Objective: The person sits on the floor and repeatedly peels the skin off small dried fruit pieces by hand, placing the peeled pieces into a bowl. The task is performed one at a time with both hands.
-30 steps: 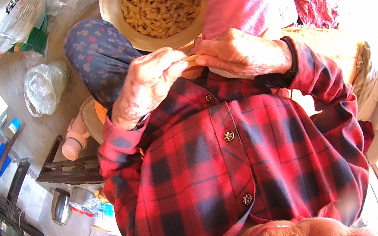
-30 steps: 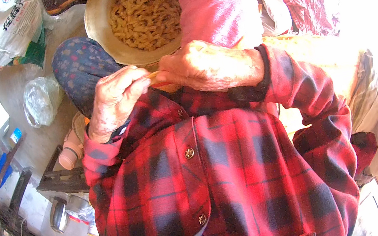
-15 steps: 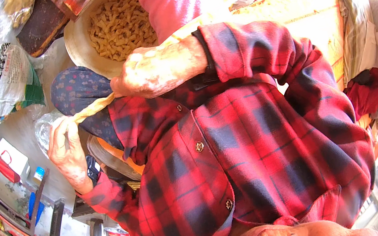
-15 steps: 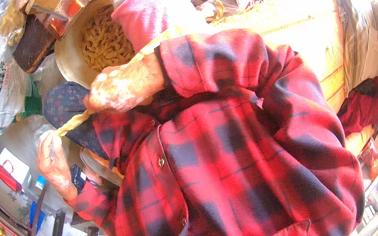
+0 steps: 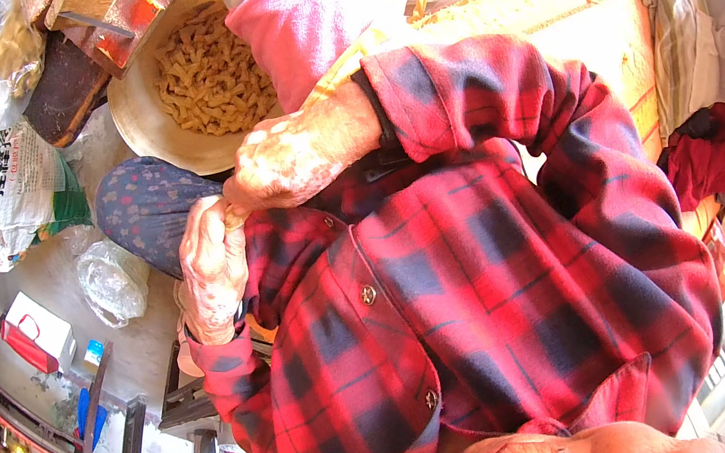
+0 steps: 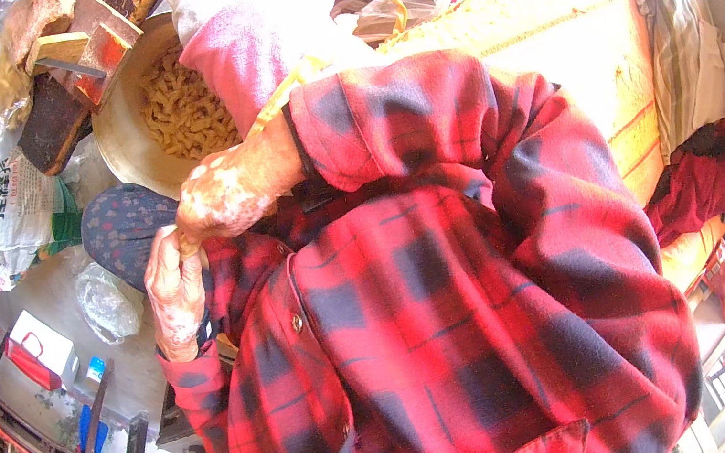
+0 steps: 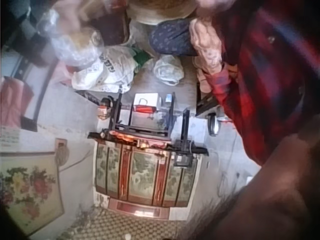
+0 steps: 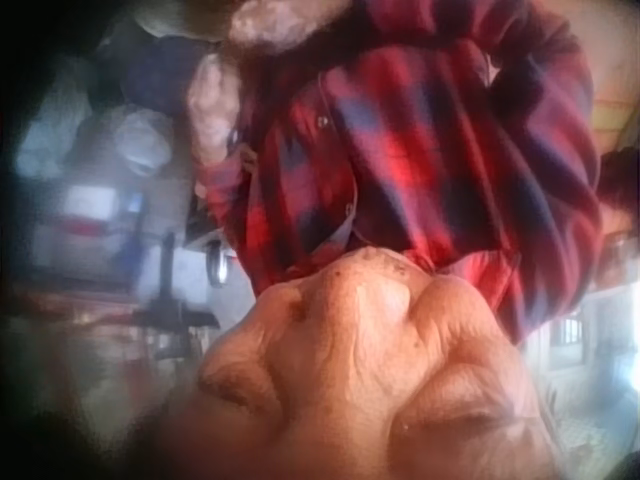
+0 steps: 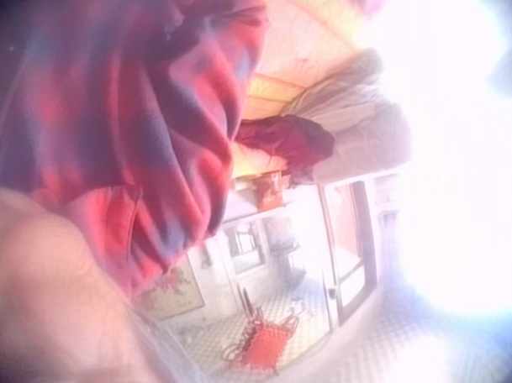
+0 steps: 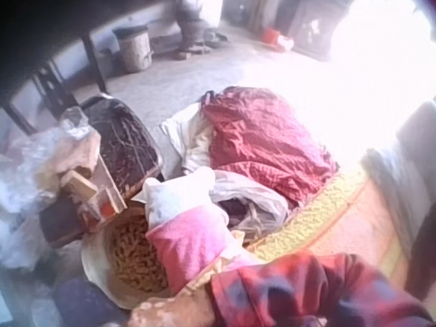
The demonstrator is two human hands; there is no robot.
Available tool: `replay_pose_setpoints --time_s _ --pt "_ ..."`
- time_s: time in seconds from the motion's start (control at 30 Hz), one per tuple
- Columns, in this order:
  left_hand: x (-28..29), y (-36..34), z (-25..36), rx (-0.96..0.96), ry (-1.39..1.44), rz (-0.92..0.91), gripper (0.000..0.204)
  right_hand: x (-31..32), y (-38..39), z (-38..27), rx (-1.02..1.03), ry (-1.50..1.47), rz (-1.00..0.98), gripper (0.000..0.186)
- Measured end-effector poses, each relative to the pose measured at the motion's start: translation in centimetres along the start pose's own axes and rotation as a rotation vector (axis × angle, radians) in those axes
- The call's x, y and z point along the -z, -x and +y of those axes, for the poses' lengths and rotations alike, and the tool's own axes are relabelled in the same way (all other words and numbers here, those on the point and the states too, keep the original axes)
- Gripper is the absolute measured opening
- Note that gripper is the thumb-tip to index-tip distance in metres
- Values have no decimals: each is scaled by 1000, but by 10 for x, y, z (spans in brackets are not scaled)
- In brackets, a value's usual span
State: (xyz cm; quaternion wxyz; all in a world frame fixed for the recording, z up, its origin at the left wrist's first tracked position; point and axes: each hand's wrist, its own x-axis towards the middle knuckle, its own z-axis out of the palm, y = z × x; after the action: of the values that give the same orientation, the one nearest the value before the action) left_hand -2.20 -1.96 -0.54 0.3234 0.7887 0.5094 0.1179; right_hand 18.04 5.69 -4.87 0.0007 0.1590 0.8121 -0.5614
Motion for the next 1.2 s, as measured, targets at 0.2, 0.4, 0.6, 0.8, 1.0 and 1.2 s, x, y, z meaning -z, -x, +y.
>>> replay_pose_setpoints --time_s 0.2,0.4,0.6,0.8,1.0,1.2 --pt "15 12 2 75 72 -135 23 -3 5 7 251 58 128 22" --pt "56 41 -11 364 217 -216 17 -2 9 1 362 -6 238 20" --pt "75 68 -26 433 829 397 27 8 -5 -20 381 -122 382 22" --pt "77 18 -30 -116 1742 498 36 13 -39 -32 473 -143 655 25" --pt "40 -50 3 50 1163 719 28 25 -48 -2 450 7 785 24" --pt "-2 -78 -1 -45 56 483 26 15 -35 36 319 -349 786 18"
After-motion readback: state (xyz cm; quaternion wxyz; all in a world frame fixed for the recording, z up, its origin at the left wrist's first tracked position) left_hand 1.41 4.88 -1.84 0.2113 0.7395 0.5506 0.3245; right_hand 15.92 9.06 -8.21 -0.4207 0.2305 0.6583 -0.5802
